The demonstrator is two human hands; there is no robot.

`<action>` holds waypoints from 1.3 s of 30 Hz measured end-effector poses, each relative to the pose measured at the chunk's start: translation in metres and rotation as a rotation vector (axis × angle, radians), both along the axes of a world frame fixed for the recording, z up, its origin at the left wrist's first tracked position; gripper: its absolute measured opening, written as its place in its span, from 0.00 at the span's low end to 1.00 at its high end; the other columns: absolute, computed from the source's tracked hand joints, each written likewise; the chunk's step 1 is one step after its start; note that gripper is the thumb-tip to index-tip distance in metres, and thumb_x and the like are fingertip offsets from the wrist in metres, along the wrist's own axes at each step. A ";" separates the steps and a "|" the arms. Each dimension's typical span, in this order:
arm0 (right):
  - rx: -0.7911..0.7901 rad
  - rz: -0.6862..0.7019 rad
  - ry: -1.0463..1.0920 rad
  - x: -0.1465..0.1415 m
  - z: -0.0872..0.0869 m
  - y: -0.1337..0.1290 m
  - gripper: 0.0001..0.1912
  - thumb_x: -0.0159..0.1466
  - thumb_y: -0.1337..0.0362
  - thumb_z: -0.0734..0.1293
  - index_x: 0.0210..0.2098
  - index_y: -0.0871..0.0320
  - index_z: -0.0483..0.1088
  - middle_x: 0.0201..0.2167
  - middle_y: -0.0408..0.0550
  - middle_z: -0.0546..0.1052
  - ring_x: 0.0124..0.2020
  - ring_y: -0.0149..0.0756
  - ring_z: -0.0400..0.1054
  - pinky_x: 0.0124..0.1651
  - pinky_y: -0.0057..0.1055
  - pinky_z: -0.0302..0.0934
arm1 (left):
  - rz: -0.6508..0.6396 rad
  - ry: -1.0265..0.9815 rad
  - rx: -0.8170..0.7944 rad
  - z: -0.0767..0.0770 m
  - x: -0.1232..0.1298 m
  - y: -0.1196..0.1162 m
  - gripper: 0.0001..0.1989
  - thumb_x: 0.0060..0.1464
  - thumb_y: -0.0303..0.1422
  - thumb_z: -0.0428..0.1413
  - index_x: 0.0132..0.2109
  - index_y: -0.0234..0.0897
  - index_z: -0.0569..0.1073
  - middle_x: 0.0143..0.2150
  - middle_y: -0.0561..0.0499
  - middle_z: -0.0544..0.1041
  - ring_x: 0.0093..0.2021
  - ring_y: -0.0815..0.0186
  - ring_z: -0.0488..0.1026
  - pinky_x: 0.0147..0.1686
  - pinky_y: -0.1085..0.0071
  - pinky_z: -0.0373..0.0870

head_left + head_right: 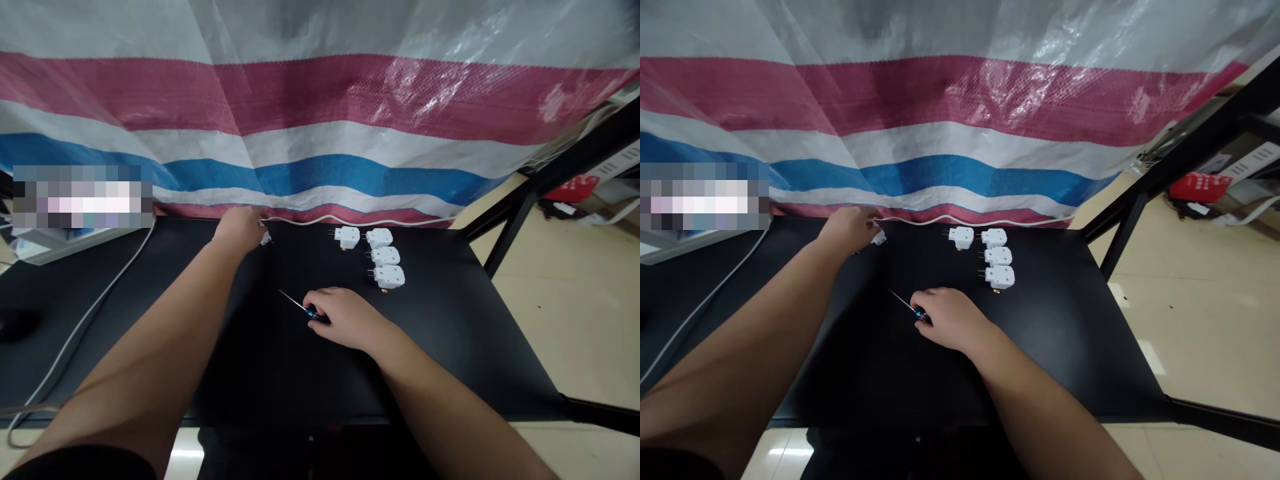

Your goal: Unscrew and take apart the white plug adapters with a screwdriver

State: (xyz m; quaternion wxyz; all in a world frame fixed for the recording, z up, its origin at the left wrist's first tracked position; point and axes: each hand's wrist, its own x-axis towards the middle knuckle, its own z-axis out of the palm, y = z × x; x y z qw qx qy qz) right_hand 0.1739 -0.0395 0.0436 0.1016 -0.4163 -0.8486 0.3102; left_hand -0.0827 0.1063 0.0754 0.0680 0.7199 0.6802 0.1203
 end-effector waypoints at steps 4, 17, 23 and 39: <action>-0.014 -0.038 0.026 0.004 -0.002 0.002 0.09 0.64 0.71 0.71 0.44 0.55 0.76 0.34 0.43 0.77 0.36 0.35 0.70 0.39 0.32 0.58 | -0.103 -0.617 0.237 -0.001 0.020 -0.019 0.11 0.63 0.33 0.63 0.51 0.38 0.83 0.48 0.43 0.82 0.44 0.58 0.78 0.52 0.59 0.77; 0.084 -0.369 0.538 0.029 -0.007 0.022 0.05 0.66 0.65 0.72 0.41 0.53 0.74 0.36 0.44 0.78 0.35 0.36 0.74 0.39 0.36 0.70 | 0.406 -2.057 -0.460 -0.033 0.075 -0.080 0.12 0.59 0.26 0.54 0.48 0.31 0.77 0.43 0.41 0.83 0.38 0.62 0.82 0.35 0.71 0.84; 0.032 -0.606 0.914 0.034 -0.013 0.028 0.12 0.69 0.54 0.74 0.46 0.53 0.76 0.38 0.46 0.81 0.37 0.38 0.81 0.47 0.43 0.81 | 0.089 -1.984 -0.548 -0.045 0.070 -0.086 0.22 0.47 0.19 0.60 0.51 0.36 0.77 0.48 0.46 0.83 0.50 0.62 0.83 0.56 0.68 0.81; 0.529 -0.627 0.982 0.029 -0.017 0.031 0.18 0.75 0.59 0.68 0.61 0.45 0.63 0.48 0.48 0.73 0.42 0.40 0.82 0.42 0.40 0.83 | -0.617 -1.037 -0.284 -0.057 0.067 -0.098 0.21 0.48 0.32 0.75 0.47 0.39 0.76 0.48 0.46 0.82 0.44 0.61 0.78 0.45 0.65 0.73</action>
